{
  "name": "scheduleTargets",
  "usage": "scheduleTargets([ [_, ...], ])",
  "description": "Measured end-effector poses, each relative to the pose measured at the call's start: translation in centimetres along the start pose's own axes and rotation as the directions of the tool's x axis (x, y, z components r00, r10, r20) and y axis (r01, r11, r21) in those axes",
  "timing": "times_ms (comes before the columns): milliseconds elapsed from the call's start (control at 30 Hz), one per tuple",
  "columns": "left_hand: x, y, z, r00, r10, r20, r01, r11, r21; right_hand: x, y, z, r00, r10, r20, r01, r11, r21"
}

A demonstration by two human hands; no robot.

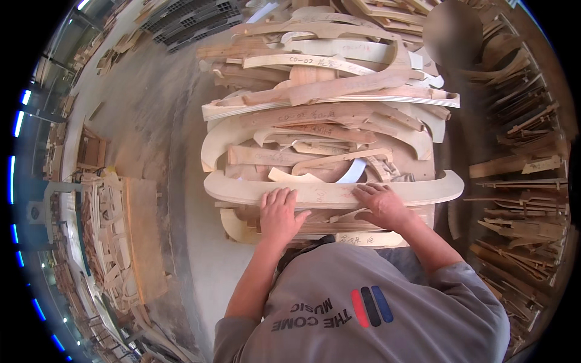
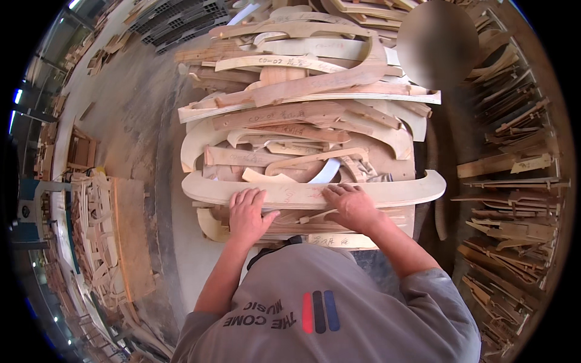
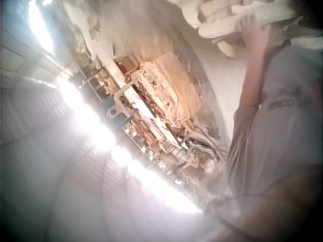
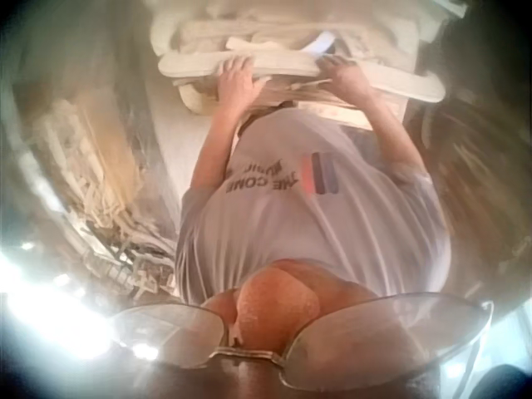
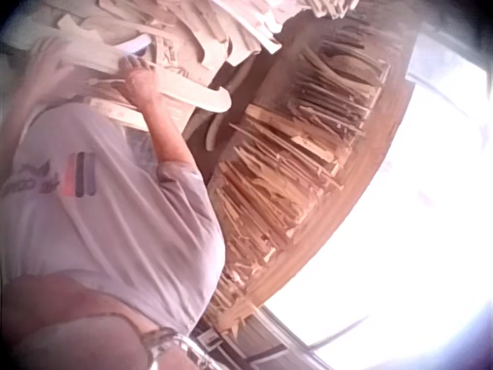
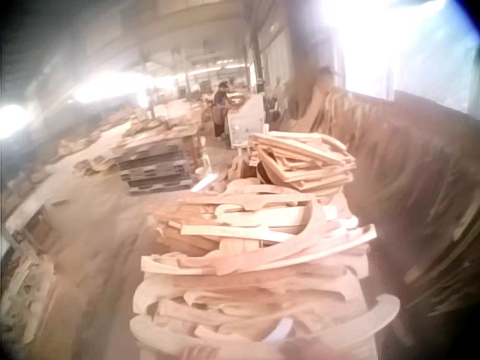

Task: The person sorts through a pile of curved and straight wood pieces on a table, handling them by hand, and then walks to a different area to place some pieces onto a stack.

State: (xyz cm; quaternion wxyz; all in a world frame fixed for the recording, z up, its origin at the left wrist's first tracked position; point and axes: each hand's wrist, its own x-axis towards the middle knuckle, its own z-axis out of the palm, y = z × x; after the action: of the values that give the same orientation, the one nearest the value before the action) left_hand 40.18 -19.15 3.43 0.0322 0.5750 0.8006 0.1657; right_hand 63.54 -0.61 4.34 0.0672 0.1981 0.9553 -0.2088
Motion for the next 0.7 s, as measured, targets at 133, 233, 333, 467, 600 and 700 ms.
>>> scheduleTargets([
  [133, -0.6, -0.8, 1.1, 1.000, -0.022, 0.005, 0.022, 0.998, -0.059, 2.5, 1.9, -2.7, 0.970, 0.032, 0.240, -0.076, 0.981, 0.180],
  [233, -0.9, -1.2, 1.9, 0.999, -0.008, -0.042, 0.005, 0.997, -0.079, 5.6, 4.4, -2.4, 0.957, 0.207, 0.202, -0.236, 0.962, 0.134],
  [333, -0.9, -1.3, 2.1, 0.998, -0.008, -0.068, 0.001, 0.995, -0.101, 8.5, 5.8, -1.8, 0.912, 0.409, 0.025, -0.407, 0.911, -0.074],
  [467, -1.1, -1.2, 2.2, 0.997, -0.026, -0.075, 0.016, 0.992, -0.129, 9.6, 7.1, -1.3, 0.890, 0.454, -0.026, -0.455, 0.886, -0.088],
  [600, -1.4, -1.2, 2.4, 0.994, -0.026, -0.106, 0.012, 0.992, -0.126, 9.8, 7.9, -0.4, 0.900, 0.436, -0.006, -0.435, 0.897, -0.074],
  [700, -1.3, -1.1, 2.4, 0.992, -0.022, -0.128, 0.005, 0.991, -0.134, 9.2, 8.6, 0.5, 0.912, 0.407, -0.046, -0.409, 0.912, -0.031],
])
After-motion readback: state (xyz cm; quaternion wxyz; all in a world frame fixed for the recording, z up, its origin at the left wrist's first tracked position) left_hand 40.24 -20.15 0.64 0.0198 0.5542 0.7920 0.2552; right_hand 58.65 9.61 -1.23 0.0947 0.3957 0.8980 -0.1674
